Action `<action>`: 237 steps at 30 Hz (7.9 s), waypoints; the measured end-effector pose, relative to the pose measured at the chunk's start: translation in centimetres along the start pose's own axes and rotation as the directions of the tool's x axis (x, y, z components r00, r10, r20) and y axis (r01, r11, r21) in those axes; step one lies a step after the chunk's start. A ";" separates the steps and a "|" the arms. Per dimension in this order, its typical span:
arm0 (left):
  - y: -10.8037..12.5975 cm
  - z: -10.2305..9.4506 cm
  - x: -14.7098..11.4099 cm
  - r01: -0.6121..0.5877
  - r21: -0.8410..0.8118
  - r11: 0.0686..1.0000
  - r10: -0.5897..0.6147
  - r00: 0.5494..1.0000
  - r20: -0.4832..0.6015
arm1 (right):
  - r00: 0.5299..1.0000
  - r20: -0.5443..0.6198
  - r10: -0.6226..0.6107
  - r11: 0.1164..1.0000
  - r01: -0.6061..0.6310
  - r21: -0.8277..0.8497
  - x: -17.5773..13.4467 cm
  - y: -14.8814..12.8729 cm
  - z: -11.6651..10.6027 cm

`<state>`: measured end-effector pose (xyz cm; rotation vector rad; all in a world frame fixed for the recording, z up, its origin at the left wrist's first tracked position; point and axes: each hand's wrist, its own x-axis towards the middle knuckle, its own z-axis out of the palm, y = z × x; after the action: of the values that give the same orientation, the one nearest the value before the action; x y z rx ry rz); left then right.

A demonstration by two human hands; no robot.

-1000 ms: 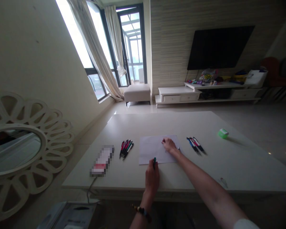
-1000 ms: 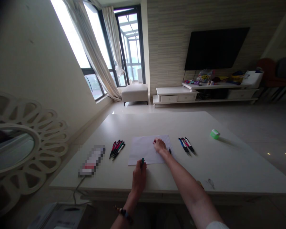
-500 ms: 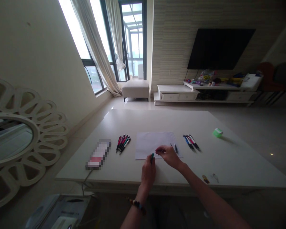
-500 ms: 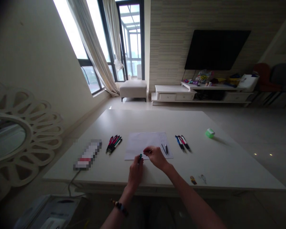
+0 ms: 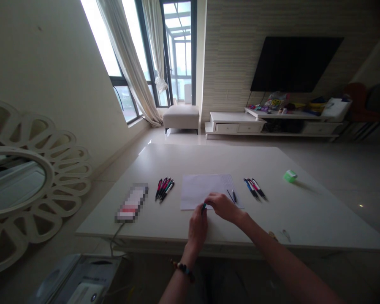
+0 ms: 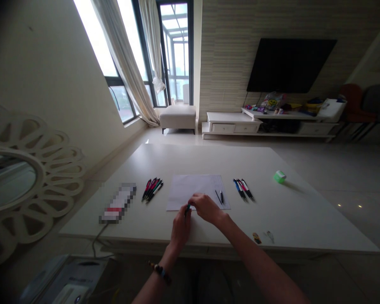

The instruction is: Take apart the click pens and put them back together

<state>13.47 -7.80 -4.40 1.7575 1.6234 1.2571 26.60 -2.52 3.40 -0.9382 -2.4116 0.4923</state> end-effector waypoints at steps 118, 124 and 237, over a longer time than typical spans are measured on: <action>0.0 -0.1 -0.6 0.002 -0.023 1.000 -0.003 0.998 -0.061 | 0.863 -0.334 0.379 0.796 -0.120 0.593 1.7 -1.8 -0.5; -0.1 0.0 -0.5 -0.005 -0.021 1.000 0.004 0.998 -0.065 | 0.837 -0.347 0.423 0.766 -0.126 0.631 1.3 -1.3 -0.5; -0.5 0.1 -0.7 -0.220 0.149 0.964 0.235 0.967 -0.097 | 0.947 0.051 0.319 0.879 -0.315 0.358 -1.0 -1.4 -1.8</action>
<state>13.37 -8.36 -5.08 2.0396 1.6410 1.4008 27.56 -3.88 5.25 -1.1623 -2.0584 1.0115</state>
